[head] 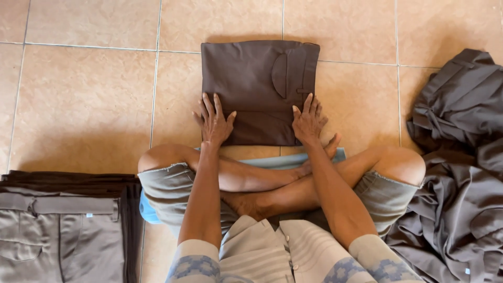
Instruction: Folding brown pants into a neat rectangular shape while sitting on the floor.
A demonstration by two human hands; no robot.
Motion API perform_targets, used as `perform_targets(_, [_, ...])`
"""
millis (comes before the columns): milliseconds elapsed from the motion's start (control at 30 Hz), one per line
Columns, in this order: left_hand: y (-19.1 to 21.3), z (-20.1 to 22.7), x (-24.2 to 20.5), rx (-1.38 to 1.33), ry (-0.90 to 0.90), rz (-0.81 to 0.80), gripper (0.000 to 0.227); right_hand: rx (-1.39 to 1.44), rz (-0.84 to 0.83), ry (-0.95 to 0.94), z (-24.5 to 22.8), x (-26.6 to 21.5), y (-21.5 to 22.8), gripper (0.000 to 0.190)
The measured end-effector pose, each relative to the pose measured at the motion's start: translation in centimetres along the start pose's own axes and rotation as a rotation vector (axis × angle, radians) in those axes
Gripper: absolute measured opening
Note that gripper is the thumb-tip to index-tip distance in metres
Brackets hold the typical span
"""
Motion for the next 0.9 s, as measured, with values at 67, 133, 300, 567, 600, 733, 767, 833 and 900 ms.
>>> perform_targets(67, [-1.5, -1.0, 0.4, 0.081, 0.088, -0.170, 0.089, -0.089, 0.127, -0.016, 0.2, 0.1, -0.9, 0.069])
perform_targets(133, [-1.6, -1.0, 0.7, 0.079, 0.103, -0.204, 0.089, -0.108, 0.124, -0.032, 0.5, 0.2, -2.2, 0.071])
perform_targets(300, [-1.2, -0.9, 0.5, 0.059, 0.105, -0.235, 0.088, -0.156, 0.167, -0.050, 1.3, 0.2, -3.0, 0.074])
perform_targets(567, [-0.4, -1.2, -0.6, 0.048, 0.127, -0.283, 0.092, 0.414, -0.101, -0.170, 3.4, 0.4, -0.6, 0.086])
perform_targets(600, [-0.4, -1.1, -0.8, 0.051, 0.123, -0.282, 0.092, 0.416, -0.097, -0.172, 3.3, 0.6, -0.5, 0.086])
perform_targets(733, [0.0, 0.1, -1.5, 0.025, 0.116, -0.186, 0.088, 0.393, -0.051, -0.225, 4.3, 1.5, -1.6, 0.069])
perform_targets(767, [0.2, 0.6, -1.7, -0.008, 0.113, -0.139, 0.086, 0.369, -0.032, -0.237, 4.8, 1.7, -2.3, 0.063])
perform_targets(833, [-0.6, -0.1, -1.6, 0.003, 0.113, -0.147, 0.088, 0.361, -0.014, -0.266, 4.9, 1.7, -2.8, 0.058])
perform_targets(900, [-0.6, -0.3, -1.6, 0.014, 0.111, -0.146, 0.091, 0.358, 0.010, -0.290, 4.2, 1.6, -1.8, 0.054])
Point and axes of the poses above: each hand's wrist, its own x-axis towards the middle knuckle, its own y-axis out of the back of the hand, z = x × y, the point moved 4 cm from there along x, towards the middle knuckle, and after that the axes turned 8 degrees about -x, right-handed, at the moved point
